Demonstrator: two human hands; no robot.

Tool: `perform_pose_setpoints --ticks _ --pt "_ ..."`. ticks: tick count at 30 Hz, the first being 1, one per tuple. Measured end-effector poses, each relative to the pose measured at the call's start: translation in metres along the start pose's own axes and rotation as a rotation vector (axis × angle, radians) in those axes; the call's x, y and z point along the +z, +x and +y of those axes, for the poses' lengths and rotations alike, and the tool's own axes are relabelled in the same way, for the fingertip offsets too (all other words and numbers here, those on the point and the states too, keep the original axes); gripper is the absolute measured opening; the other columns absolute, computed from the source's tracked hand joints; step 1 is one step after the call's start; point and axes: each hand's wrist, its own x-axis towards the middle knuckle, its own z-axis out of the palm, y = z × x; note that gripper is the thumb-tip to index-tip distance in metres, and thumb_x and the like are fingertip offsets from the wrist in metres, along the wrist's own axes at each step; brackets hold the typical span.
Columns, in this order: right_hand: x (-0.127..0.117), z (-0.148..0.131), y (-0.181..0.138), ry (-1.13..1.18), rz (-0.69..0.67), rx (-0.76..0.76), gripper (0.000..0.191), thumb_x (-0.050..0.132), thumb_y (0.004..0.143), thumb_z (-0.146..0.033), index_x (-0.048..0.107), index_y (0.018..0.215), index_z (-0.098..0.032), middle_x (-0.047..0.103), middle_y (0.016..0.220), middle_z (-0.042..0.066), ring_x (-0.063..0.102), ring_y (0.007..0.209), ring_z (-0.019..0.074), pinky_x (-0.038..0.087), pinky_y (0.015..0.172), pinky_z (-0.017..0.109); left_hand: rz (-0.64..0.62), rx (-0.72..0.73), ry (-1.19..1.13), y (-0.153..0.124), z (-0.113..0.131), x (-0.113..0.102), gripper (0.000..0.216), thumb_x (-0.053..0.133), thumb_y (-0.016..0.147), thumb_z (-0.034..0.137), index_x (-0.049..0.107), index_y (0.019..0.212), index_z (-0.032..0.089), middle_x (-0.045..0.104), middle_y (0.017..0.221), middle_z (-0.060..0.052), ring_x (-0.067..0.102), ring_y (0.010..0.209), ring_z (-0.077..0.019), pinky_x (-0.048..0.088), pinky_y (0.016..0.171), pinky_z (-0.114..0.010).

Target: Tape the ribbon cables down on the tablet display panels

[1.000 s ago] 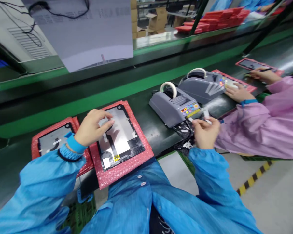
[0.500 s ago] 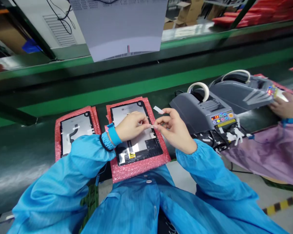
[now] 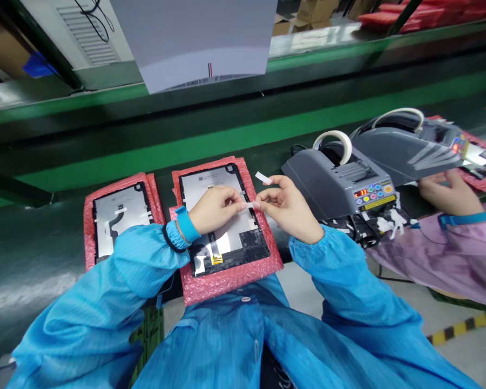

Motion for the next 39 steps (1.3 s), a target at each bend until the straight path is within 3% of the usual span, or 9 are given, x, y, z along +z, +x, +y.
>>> perform_pose_setpoints --ticks 8,17,25,31,35,37,39 --pt "0.0 0.008 0.015 -0.223 -0.015 0.056 0.041 0.062 0.065 -0.02 0.034 0.094 -0.022 0.06 0.062 -0.006 0.06 0.058 0.0139 0.046 0.06 0.028 0.021 -0.091 0.365 0.009 -0.004 0.015 0.023 0.058 0.082 0.028 0.06 0.063 0.016 0.059 0.075 -0.006 0.052 0.081 -0.0214 0.044 0.082 -0.042" --pt "0.0 0.006 0.015 -0.396 -0.065 0.039 0.038 0.058 0.068 -0.011 0.034 0.096 -0.021 0.062 0.064 -0.003 0.062 0.062 0.0161 0.046 0.062 0.029 -0.028 -0.084 0.417 0.01 -0.006 0.018 0.025 0.053 0.084 0.03 0.063 0.066 0.016 0.057 0.076 -0.007 0.05 0.083 -0.0229 0.042 0.082 -0.043" --pt "-0.001 0.009 0.018 -0.357 -0.082 0.057 0.039 0.06 0.065 -0.01 0.034 0.09 -0.023 0.057 0.06 -0.006 0.057 0.057 0.014 0.042 0.059 0.027 -0.091 -0.15 0.464 0.009 0.004 0.017 0.024 0.052 0.086 0.029 0.064 0.07 0.015 0.058 0.082 -0.009 0.05 0.09 -0.0243 0.04 0.087 -0.041" --pt "-0.006 0.028 0.024 -0.003 -0.056 0.241 0.058 0.078 0.052 -0.02 0.034 0.089 -0.024 0.042 0.055 -0.014 0.043 0.05 0.0077 0.035 0.052 0.021 -0.041 -0.198 0.459 0.008 0.002 0.02 0.02 0.06 0.081 0.032 0.061 0.069 0.015 0.057 0.083 -0.009 0.049 0.094 -0.0265 0.04 0.085 -0.039" --pt "-0.012 0.041 0.024 0.146 -0.139 0.397 0.066 0.083 0.047 -0.036 0.034 0.09 -0.024 0.044 0.057 -0.012 0.042 0.05 0.0081 0.032 0.05 0.021 0.038 -0.21 0.417 0.008 -0.007 0.016 0.015 0.066 0.076 0.03 0.06 0.076 0.016 0.057 0.082 -0.006 0.05 0.089 -0.024 0.039 0.084 -0.038" --pt "-0.015 0.039 0.021 0.136 -0.129 0.356 0.057 0.077 0.055 -0.045 0.037 0.089 -0.023 0.046 0.06 -0.009 0.042 0.053 0.0089 0.031 0.05 0.022 0.071 -0.198 0.382 0.009 -0.011 0.009 0.012 0.066 0.075 0.025 0.06 0.08 0.017 0.057 0.08 -0.003 0.05 0.085 -0.0213 0.039 0.085 -0.037" --pt "-0.016 0.032 0.017 0.079 -0.094 0.207 0.043 0.068 0.067 -0.05 0.042 0.086 -0.023 0.048 0.066 -0.006 0.044 0.059 0.01 0.034 0.054 0.023 0.087 -0.15 0.32 0.01 -0.013 0.0 0.008 0.062 0.079 0.023 0.06 0.083 0.017 0.058 0.079 -0.002 0.051 0.082 -0.019 0.038 0.085 -0.036"
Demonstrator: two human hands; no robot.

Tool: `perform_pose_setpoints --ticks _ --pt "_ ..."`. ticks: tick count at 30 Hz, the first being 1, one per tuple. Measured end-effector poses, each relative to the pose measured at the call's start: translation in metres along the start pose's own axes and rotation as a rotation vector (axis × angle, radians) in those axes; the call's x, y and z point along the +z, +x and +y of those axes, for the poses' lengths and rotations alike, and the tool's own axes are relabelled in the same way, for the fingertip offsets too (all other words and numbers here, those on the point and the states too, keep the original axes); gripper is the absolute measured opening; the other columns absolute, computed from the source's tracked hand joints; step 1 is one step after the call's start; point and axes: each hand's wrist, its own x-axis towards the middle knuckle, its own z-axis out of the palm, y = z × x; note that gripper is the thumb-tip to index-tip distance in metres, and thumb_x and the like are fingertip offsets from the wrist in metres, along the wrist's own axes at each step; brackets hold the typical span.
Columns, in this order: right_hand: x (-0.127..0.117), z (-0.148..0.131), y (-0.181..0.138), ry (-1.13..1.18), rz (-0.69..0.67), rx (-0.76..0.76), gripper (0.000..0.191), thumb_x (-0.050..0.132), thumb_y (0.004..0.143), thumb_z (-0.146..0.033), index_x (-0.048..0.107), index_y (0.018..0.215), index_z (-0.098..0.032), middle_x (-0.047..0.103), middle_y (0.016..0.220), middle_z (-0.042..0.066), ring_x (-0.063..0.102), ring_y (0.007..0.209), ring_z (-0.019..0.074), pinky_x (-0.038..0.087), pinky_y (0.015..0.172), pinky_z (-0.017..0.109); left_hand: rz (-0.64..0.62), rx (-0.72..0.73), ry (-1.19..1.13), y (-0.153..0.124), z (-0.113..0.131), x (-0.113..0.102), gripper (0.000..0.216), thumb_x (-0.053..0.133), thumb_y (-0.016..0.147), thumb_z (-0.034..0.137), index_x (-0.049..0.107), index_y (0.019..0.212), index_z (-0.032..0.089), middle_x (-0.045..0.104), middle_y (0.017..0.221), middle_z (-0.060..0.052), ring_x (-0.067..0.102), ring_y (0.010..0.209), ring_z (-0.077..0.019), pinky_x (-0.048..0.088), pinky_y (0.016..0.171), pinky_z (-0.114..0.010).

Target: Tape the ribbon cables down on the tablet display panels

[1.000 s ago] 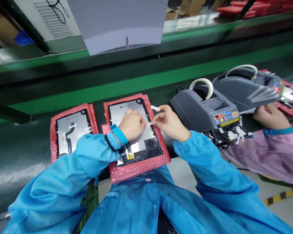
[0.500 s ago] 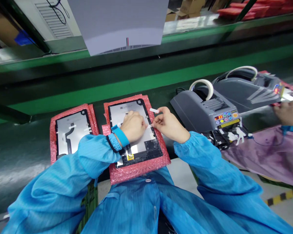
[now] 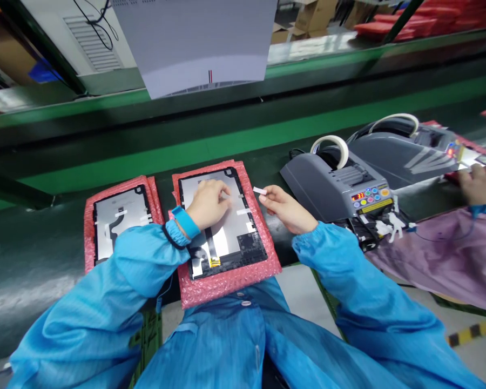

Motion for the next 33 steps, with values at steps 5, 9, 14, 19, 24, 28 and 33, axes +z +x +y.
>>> perform_pose_setpoints --ticks 5,9,14,19,24,28,33 --pt "0.006 -0.026 -0.017 -0.309 -0.079 -0.263 0.023 0.052 0.083 -0.042 0.051 0.084 -0.02 0.053 0.079 0.0 0.05 0.074 0.0134 0.04 0.071 0.028 0.018 0.192 -0.133 0.002 0.005 -0.01 0.019 0.053 0.087 0.034 0.062 0.081 0.018 0.061 0.08 -0.001 0.051 0.082 -0.0172 0.037 0.087 -0.035" --pt "0.008 -0.035 -0.021 -0.453 -0.13 -0.29 0.021 0.047 0.086 -0.037 0.055 0.085 -0.018 0.058 0.08 0.002 0.053 0.076 0.0152 0.043 0.073 0.029 -0.011 0.205 -0.131 0.002 0.011 -0.007 0.017 0.057 0.084 0.027 0.059 0.071 0.017 0.059 0.074 0.0 0.05 0.08 -0.0167 0.038 0.084 -0.033" --pt "0.003 -0.032 -0.015 -0.443 -0.003 -0.217 0.025 0.054 0.082 -0.04 0.062 0.087 -0.017 0.066 0.083 0.005 0.058 0.076 0.0168 0.045 0.071 0.03 -0.048 0.137 -0.113 0.004 0.011 -0.004 0.017 0.058 0.083 0.021 0.057 0.066 0.017 0.057 0.069 0.0 0.05 0.075 -0.016 0.039 0.084 -0.034" --pt "0.008 -0.029 -0.006 -0.47 -0.018 -0.218 0.016 0.056 0.079 -0.032 0.058 0.076 -0.017 0.062 0.072 0.002 0.052 0.064 0.0136 0.041 0.062 0.028 -0.074 0.089 -0.115 0.005 0.008 -0.002 0.018 0.056 0.084 0.02 0.058 0.066 0.016 0.058 0.069 -0.001 0.052 0.074 -0.0156 0.04 0.082 -0.032" --pt "0.014 -0.023 0.006 -0.608 0.007 -0.275 0.011 0.053 0.078 -0.021 0.054 0.068 -0.018 0.055 0.065 -0.001 0.047 0.063 0.0125 0.036 0.062 0.027 -0.109 0.02 -0.003 0.008 0.004 0.008 0.021 0.053 0.086 0.026 0.061 0.069 0.016 0.06 0.073 -0.003 0.052 0.076 -0.0176 0.04 0.083 -0.035" --pt "0.014 -0.019 0.01 -0.654 -0.007 -0.252 0.011 0.054 0.077 -0.018 0.053 0.066 -0.018 0.052 0.064 -0.001 0.046 0.064 0.0127 0.035 0.063 0.027 -0.101 0.004 0.099 0.007 0.002 0.014 0.024 0.051 0.088 0.03 0.062 0.071 0.016 0.062 0.08 -0.006 0.052 0.085 -0.0214 0.039 0.087 -0.039" --pt "0.015 -0.022 0.009 -0.668 -0.021 -0.202 0.012 0.056 0.075 -0.02 0.052 0.064 -0.018 0.049 0.063 -0.002 0.045 0.062 0.0125 0.034 0.062 0.027 -0.091 0.02 0.128 0.004 0.006 0.015 0.025 0.05 0.087 0.03 0.06 0.068 0.016 0.06 0.08 -0.008 0.05 0.089 -0.0245 0.038 0.085 -0.042"
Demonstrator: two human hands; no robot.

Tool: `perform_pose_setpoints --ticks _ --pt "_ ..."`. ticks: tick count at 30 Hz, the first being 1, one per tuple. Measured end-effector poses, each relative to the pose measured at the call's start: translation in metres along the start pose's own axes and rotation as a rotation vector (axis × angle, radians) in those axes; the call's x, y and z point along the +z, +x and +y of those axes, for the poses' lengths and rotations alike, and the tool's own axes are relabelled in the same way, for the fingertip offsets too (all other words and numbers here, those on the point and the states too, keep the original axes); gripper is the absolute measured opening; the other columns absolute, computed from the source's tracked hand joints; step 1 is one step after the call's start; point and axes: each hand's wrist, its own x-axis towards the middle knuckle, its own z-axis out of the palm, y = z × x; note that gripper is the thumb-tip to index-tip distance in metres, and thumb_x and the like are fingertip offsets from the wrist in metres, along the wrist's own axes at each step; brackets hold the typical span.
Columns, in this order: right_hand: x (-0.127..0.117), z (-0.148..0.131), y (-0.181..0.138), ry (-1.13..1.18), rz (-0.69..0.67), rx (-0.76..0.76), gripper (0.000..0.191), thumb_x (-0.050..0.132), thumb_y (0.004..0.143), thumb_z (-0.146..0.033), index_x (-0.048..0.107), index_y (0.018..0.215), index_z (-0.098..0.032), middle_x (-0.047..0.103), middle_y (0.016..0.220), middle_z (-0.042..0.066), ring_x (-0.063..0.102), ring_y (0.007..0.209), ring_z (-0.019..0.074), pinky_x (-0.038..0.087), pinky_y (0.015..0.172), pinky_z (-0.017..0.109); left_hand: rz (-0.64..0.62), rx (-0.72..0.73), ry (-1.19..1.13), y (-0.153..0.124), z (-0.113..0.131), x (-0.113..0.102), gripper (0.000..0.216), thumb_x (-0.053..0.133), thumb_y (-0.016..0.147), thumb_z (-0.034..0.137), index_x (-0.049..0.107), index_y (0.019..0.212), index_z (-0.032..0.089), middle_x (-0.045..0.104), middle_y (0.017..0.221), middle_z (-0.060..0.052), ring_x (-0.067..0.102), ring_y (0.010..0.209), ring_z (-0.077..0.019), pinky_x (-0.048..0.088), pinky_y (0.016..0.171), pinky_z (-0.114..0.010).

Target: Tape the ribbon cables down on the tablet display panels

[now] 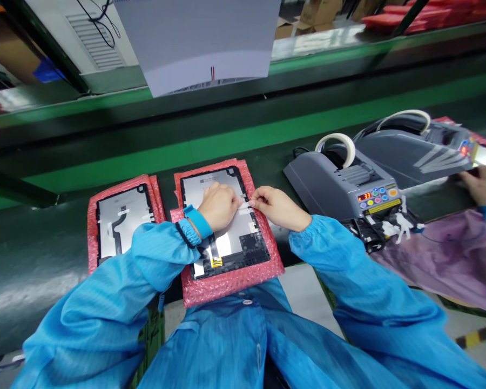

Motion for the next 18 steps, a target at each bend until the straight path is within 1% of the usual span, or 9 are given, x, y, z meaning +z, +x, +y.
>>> perform_pose_setpoints --ticks 4,6,9,10,12,15,17,18 --pt "0.0 0.002 0.002 0.076 -0.023 0.092 0.014 0.061 0.071 -0.023 0.053 0.061 -0.019 0.045 0.056 -0.004 0.04 0.055 0.0108 0.031 0.057 0.027 0.011 -0.004 -0.012 -0.002 0.002 -0.002 0.024 0.053 0.085 0.029 0.057 0.064 0.017 0.059 0.079 -0.008 0.049 0.09 -0.0261 0.038 0.083 -0.042" --pt "0.002 0.006 0.004 0.216 -0.018 0.181 0.02 0.066 0.066 -0.027 0.049 0.059 -0.019 0.043 0.052 -0.006 0.038 0.052 0.0094 0.029 0.054 0.026 0.032 -0.025 -0.024 -0.002 0.002 -0.003 0.022 0.058 0.081 0.029 0.056 0.063 0.017 0.058 0.078 -0.007 0.049 0.09 -0.0262 0.038 0.083 -0.042" --pt "0.006 0.014 0.005 0.506 -0.022 0.337 0.04 0.077 0.053 -0.035 0.039 0.061 -0.021 0.039 0.05 -0.009 0.034 0.048 0.0071 0.024 0.047 0.022 0.069 -0.075 -0.048 -0.001 -0.001 -0.003 0.021 0.068 0.074 0.033 0.055 0.068 0.018 0.057 0.079 -0.006 0.049 0.09 -0.0258 0.037 0.082 -0.04" --pt "0.007 0.016 0.005 0.58 -0.039 0.376 0.046 0.079 0.049 -0.037 0.038 0.062 -0.022 0.039 0.05 -0.01 0.033 0.047 0.0063 0.022 0.046 0.021 0.07 -0.087 -0.058 0.0 -0.002 -0.003 0.023 0.07 0.072 0.036 0.055 0.069 0.018 0.056 0.079 -0.005 0.049 0.09 -0.0258 0.037 0.082 -0.04" --pt "0.01 0.019 0.004 0.674 -0.079 0.426 0.05 0.082 0.044 -0.04 0.04 0.064 -0.021 0.041 0.052 -0.01 0.032 0.045 0.0053 0.017 0.043 0.02 0.065 -0.098 -0.068 0.002 -0.003 -0.002 0.026 0.072 0.07 0.038 0.055 0.07 0.018 0.056 0.079 -0.005 0.049 0.09 -0.0257 0.037 0.083 -0.04" --pt "0.011 0.02 0.0 0.737 -0.117 0.459 0.051 0.082 0.042 -0.044 0.044 0.065 -0.02 0.044 0.055 -0.008 0.034 0.046 0.0045 0.016 0.042 0.019 0.063 -0.124 -0.056 0.004 -0.006 -0.005 0.022 0.072 0.069 0.033 0.056 0.072 0.018 0.057 0.079 -0.004 0.049 0.089 -0.0247 0.036 0.084 -0.04" --pt "0.01 0.02 -0.004 0.717 -0.102 0.448 0.049 0.08 0.045 -0.049 0.048 0.067 -0.019 0.045 0.056 -0.008 0.035 0.047 0.0048 0.019 0.043 0.019 0.084 -0.128 -0.062 -0.002 -0.011 -0.014 0.019 0.072 0.068 0.028 0.057 0.075 0.019 0.058 0.081 -0.003 0.05 0.087 -0.0228 0.037 0.083 -0.038" --pt "0.008 0.02 -0.006 0.681 -0.079 0.426 0.048 0.078 0.047 -0.052 0.05 0.068 -0.018 0.045 0.056 -0.007 0.036 0.048 0.0052 0.021 0.044 0.02 0.116 -0.123 -0.076 -0.009 -0.017 -0.02 0.019 0.071 0.068 0.027 0.057 0.077 0.019 0.059 0.081 -0.003 0.051 0.085 -0.0215 0.038 0.081 -0.036"
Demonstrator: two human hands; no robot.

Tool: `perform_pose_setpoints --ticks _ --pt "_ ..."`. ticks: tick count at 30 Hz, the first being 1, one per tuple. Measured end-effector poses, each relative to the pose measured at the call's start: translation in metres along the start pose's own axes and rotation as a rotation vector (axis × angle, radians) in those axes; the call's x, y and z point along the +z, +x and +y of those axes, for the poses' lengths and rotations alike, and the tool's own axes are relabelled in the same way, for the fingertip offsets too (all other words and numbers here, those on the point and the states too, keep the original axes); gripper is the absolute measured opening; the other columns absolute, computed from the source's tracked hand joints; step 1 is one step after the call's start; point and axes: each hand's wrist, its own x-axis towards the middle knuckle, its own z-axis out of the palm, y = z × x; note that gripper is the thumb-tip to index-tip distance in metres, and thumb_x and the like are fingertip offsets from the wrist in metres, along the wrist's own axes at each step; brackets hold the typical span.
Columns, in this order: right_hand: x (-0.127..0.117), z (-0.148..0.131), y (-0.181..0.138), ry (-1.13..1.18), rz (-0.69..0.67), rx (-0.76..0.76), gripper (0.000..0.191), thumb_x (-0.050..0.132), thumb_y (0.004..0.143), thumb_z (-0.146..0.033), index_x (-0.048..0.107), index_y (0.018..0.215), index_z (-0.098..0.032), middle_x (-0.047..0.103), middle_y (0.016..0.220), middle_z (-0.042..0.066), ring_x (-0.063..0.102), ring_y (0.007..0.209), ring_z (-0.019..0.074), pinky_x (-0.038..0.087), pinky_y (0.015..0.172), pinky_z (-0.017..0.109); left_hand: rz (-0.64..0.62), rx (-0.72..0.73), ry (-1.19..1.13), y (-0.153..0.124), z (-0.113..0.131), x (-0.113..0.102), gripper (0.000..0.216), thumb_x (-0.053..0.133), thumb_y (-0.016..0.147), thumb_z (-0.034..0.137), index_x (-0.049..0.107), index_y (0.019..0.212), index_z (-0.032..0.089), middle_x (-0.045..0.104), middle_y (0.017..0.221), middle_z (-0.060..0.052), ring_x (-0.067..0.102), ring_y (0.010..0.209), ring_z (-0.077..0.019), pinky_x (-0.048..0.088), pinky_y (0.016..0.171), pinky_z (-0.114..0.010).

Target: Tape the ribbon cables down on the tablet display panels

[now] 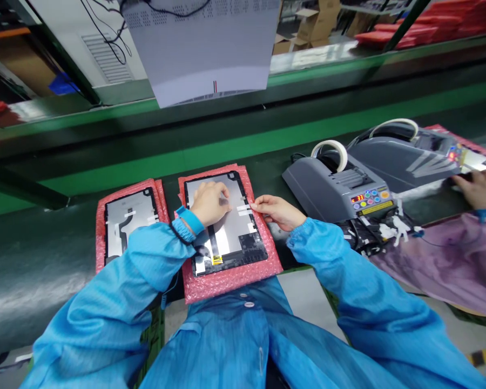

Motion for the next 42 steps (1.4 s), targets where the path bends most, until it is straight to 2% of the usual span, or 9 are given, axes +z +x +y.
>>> perform_pose_setpoints --ticks 5,10,13,16,19,26,33,38,42 --pt "-0.004 -0.005 -0.006 -0.357 0.08 -0.233 0.043 0.068 0.061 -0.058 0.055 0.061 -0.017 0.05 0.055 -0.003 0.041 0.054 0.0091 0.029 0.051 0.025 0.267 -0.202 0.025 -0.061 -0.04 -0.037 0.031 0.052 0.082 0.046 0.052 0.064 0.02 0.051 0.059 -0.001 0.045 0.06 -0.0165 0.033 0.06 -0.029" --pt "0.007 -0.012 -0.007 -0.525 0.102 -0.332 0.032 0.067 0.064 -0.046 0.054 0.056 -0.019 0.049 0.051 -0.003 0.041 0.052 0.0108 0.031 0.051 0.026 0.039 -0.366 -0.141 -0.112 -0.055 -0.011 0.049 0.043 0.082 0.054 0.038 0.045 0.022 0.038 0.045 0.001 0.039 0.049 -0.0143 0.027 0.054 -0.029" --pt "0.019 -0.018 -0.015 -0.329 0.163 -0.362 0.029 0.068 0.064 -0.043 0.051 0.058 -0.021 0.051 0.053 -0.003 0.044 0.052 0.0118 0.035 0.051 0.026 0.164 -0.325 -0.293 -0.114 -0.053 0.013 0.039 0.05 0.078 0.048 0.042 0.051 0.021 0.041 0.049 0.003 0.041 0.052 -0.0127 0.03 0.054 -0.026" --pt "0.035 -0.029 -0.029 0.024 0.036 -0.185 0.025 0.069 0.064 -0.039 0.051 0.063 -0.021 0.058 0.057 0.0 0.055 0.056 0.0161 0.046 0.056 0.03 0.248 -0.316 -0.408 -0.114 -0.052 0.02 0.033 0.053 0.076 0.043 0.047 0.053 0.02 0.041 0.049 0.004 0.04 0.052 -0.0113 0.03 0.053 -0.025" --pt "0.05 -0.041 -0.046 0.211 -0.084 0.013 0.014 0.068 0.062 -0.026 0.057 0.067 -0.02 0.063 0.058 0.003 0.062 0.059 0.0202 0.052 0.062 0.035 0.304 -0.336 -0.665 -0.121 -0.051 0.015 0.034 0.057 0.074 0.045 0.049 0.054 0.019 0.045 0.051 0.004 0.043 0.054 -0.0106 0.034 0.054 -0.024" --pt "0.086 -0.059 -0.061 0.198 -0.37 -0.072 0.033 0.062 0.047 -0.01 0.066 0.079 -0.018 0.071 0.07 0.003 0.069 0.076 0.027 0.056 0.069 0.039 0.273 -0.332 -1.477 -0.156 -0.06 -0.016 0.047 0.065 0.068 0.053 0.063 0.098 0.017 0.07 0.083 -0.006 0.066 0.082 -0.0239 0.053 0.072 -0.034" --pt "0.171 -0.078 -0.019 0.058 -0.531 -0.048 0.029 0.066 0.052 -0.011 0.064 0.081 -0.016 0.073 0.077 0.008 0.069 0.074 0.026 0.056 0.068 0.038 0.487 -0.258 -1.31 -0.187 -0.122 -0.036 0.059 0.067 0.069 0.036 0.052 0.124 0.02 0.065 0.119 -0.006 0.062 0.105 -0.0248 0.051 0.088 -0.035" --pt "0.231 -0.077 0.036 0.017 -0.383 -0.175 0.036 0.067 0.056 -0.001 0.058 0.086 -0.019 0.07 0.073 -0.001 0.065 0.067 0.0154 0.056 0.067 0.032 0.536 -0.245 -1.16 -0.177 -0.186 -0.059 0.059 0.061 0.065 0.022 0.051 0.123 0.016 0.064 0.119 -0.007 0.061 0.105 -0.0224 0.048 0.093 -0.035" --pt "0.249 -0.06 0.079 -0.225 -0.269 -0.17 0.021 0.074 0.061 -0.006 0.056 0.066 -0.016 0.057 0.05 -0.003 0.056 0.049 0.0115 0.053 0.053 0.027 0.519 -0.419 -0.671 -0.163 -0.225 -0.062 0.048 0.055 0.066 0.013 0.058 0.115 0.016 0.067 0.111 -0.007 0.061 0.104 -0.022 0.047 0.095 -0.035"
